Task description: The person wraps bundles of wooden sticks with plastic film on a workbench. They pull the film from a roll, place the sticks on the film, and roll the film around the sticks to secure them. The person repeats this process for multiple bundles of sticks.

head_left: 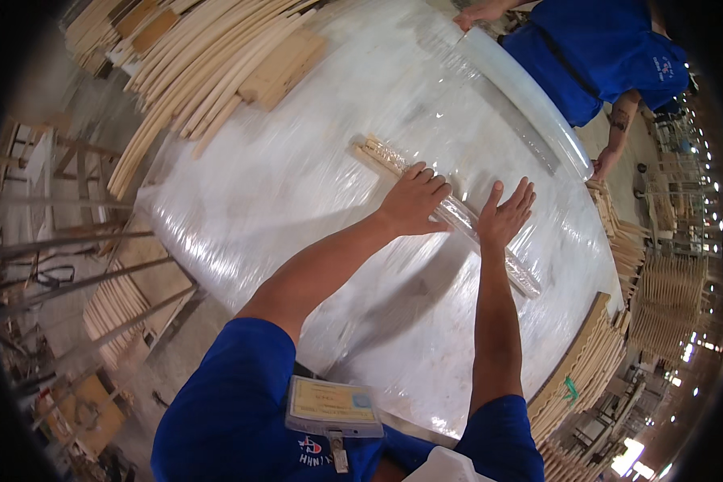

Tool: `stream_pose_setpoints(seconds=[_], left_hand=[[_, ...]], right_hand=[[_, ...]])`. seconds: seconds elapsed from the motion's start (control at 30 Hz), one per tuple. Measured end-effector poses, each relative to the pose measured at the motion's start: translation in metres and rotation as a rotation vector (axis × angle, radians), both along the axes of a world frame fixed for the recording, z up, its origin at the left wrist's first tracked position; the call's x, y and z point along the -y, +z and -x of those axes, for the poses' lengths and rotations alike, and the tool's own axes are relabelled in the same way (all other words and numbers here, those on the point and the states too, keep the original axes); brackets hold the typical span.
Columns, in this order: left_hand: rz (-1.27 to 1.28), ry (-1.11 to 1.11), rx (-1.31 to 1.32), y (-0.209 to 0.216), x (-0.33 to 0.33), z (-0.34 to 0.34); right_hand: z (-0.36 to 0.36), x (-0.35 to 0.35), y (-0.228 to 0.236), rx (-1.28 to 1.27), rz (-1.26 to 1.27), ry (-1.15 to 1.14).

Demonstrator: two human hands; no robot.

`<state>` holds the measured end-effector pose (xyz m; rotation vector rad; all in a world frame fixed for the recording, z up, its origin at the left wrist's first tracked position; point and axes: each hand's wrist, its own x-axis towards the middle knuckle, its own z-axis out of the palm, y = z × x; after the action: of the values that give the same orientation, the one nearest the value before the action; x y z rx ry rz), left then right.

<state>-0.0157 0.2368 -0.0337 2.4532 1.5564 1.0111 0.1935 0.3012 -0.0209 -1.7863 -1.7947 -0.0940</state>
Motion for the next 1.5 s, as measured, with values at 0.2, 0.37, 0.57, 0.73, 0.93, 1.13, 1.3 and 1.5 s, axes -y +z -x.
stream_pose_setpoints(seconds=[0.2, 0.37, 0.57, 0.73, 0.93, 1.13, 1.3, 1.5], left_hand=[[0.229, -0.027, -0.074, 0.000, -0.046, -0.024], [0.197, 0.008, -0.149, -0.001, -0.001, -0.008], [0.331, -0.013, -0.268, 0.003, 0.138, -0.001], [0.416, 0.064, -0.199, 0.018, 0.168, 0.011], [-0.076, 0.009, -0.087, 0.021, 0.146, 0.002], [0.245, 0.203, 0.875, 0.021, 0.139, 0.041], [0.240, -0.096, 0.168, 0.014, 0.101, 0.009], [0.232, -0.097, -0.183, 0.011, 0.006, -0.008]], right_hand=[[-0.043, 0.000, -0.007, -0.049, 0.063, -0.070], [-0.026, 0.104, -0.009, 0.023, -0.032, 0.112], [-0.024, 0.242, -0.004, -0.081, 0.107, 0.127], [-0.008, 0.327, -0.003, -0.015, 0.064, 0.186], [-0.007, 0.299, -0.021, -0.028, 0.281, 0.126], [-0.006, 0.240, -0.049, 0.070, 0.068, 0.137], [-0.007, 0.065, -0.011, 0.101, 0.089, 0.010], [-0.018, 0.000, 0.003, -0.021, -0.074, 0.044]])
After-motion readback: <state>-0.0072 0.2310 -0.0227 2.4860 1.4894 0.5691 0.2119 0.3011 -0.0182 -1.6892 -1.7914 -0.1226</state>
